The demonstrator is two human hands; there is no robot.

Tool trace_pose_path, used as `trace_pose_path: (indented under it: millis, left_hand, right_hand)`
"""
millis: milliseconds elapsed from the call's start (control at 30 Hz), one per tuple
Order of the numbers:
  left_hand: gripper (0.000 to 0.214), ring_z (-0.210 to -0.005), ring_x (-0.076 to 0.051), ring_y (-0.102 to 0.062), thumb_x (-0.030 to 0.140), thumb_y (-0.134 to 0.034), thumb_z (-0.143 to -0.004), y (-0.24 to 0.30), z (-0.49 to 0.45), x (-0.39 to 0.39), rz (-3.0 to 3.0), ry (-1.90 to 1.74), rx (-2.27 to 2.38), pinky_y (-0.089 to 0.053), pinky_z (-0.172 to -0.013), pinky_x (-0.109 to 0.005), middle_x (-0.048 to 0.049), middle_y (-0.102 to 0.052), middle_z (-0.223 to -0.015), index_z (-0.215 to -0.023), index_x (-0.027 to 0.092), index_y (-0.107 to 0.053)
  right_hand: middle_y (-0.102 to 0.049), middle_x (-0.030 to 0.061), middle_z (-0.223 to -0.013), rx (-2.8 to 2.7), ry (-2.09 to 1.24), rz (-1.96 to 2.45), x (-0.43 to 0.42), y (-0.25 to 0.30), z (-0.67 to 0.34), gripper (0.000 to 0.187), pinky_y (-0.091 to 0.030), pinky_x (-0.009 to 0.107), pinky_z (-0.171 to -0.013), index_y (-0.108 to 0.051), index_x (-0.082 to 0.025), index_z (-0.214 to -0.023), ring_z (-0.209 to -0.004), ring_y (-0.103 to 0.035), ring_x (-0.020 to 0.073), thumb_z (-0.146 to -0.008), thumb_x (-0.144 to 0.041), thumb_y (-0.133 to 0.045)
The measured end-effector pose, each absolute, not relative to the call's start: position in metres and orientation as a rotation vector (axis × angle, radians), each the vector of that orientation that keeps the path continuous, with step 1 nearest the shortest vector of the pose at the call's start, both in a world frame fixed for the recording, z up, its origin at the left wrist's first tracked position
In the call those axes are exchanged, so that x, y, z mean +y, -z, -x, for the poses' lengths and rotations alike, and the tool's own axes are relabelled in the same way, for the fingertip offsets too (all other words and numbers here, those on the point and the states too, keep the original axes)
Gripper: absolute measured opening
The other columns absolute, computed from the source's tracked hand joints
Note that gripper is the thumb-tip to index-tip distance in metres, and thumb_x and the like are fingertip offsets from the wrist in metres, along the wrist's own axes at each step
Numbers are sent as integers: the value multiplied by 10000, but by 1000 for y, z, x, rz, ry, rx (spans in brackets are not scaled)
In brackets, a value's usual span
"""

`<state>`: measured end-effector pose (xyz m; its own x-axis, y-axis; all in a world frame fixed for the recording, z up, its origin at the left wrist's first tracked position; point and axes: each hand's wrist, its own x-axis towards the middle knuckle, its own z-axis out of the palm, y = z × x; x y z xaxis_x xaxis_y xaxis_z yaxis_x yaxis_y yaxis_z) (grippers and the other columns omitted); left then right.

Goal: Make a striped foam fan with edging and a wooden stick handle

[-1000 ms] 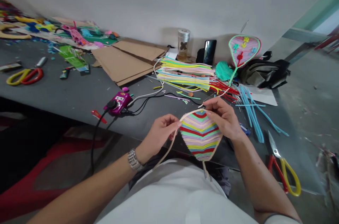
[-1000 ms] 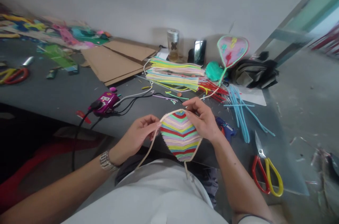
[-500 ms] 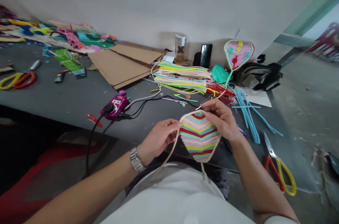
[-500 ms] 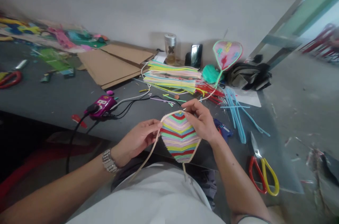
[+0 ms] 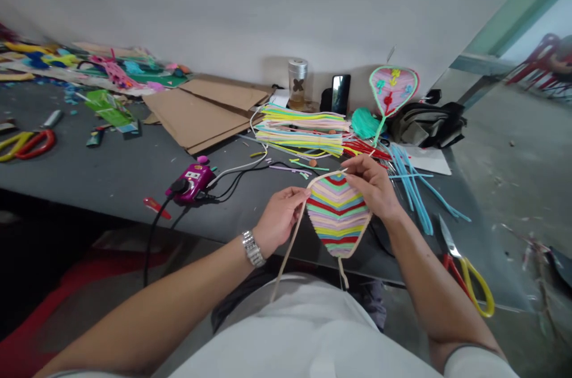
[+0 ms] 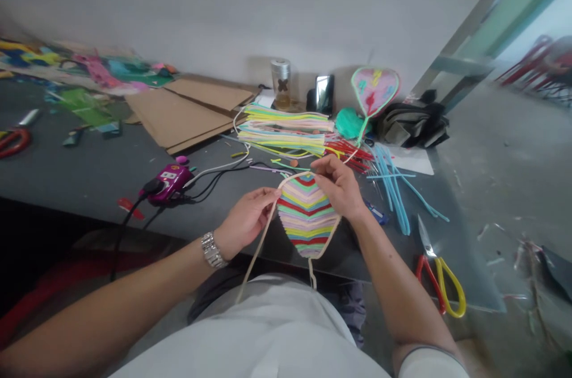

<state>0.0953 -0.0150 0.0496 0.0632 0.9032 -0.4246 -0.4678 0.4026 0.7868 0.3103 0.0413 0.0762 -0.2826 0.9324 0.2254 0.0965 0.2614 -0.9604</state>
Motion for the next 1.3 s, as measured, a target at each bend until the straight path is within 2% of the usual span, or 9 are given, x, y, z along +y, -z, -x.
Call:
trace_pose_path:
  millis: [267,467,667,800,933,1133,1300]
  left_hand:
    - [487,-511,-50,-478,405,-1000,-561,-54,-127,17,-503,-1134,928,-386,-501,-190,70,-555,-574,-704,173,-596]
    - [512,-570,-90,-592,385,-1032,-475,-56,-125,21,-488,-1169,919,-472,-564,-223,45,-663,-627,-739,170,-650]
    - [499,-696,-172,-697,381,-1041,-444,-68,-103,23,-549,-1211,938,-567,-720,-315,-3,-745,-724,-697,169,-667]
    - [489,-660,-149,-662,404,-1034,-479,-79,-87,12,-633,-1167,974,-536,-668,-280,-5,-731,-707,-720,156,-688]
    - [482,-624,-113,-605,440,-1016,-532,-86,-78,-7,-719,-1194,1029,-497,-614,-237,11,-699,-694,-713,152,-674]
    - [464,-630,-125,-594,490,-972,-624,-84,-78,-30,-766,-1311,1067,-506,-601,-246,21,-668,-698,-757,173,-660]
    - [432,-675,-108,-582,491,-946,-687,-76,-78,-37,-802,-1408,1080,-500,-631,-217,21,-660,-740,-770,173,-665]
  right_hand:
    - [-570,-47,-716,-1596,-1040,961,73,-84,-336,238,-370,269,-622,-660,-205,-964,-651,-497,127,-794,-331,-767]
    - [-595,-40,-739,-1382,-983,1046,48,-66,-325,251,-399,270,-614,-668,-212,-988,-653,-528,128,-792,-338,-763]
    - [-670,-16,-788,-1247,-1045,1065,26,-57,-303,334,-473,281,-652,-650,-230,-1004,-708,-615,152,-767,-393,-820]
    - [-724,11,-824,-1257,-1103,1071,9,-61,-299,384,-510,298,-694,-640,-225,-1017,-754,-669,173,-762,-419,-852]
    - [-720,21,-832,-1292,-1055,1091,-10,-67,-295,292,-506,292,-688,-666,-209,-1008,-760,-662,169,-845,-419,-790]
    - [-722,13,-849,-1443,-670,1105,-31,-75,-280,80,-511,301,-734,-686,-217,-993,-764,-632,158,-941,-276,-673]
    - [-726,3,-846,-1448,-594,1110,-34,-75,-272,76,-492,298,-738,-699,-229,-1005,-762,-642,157,-970,-276,-651]
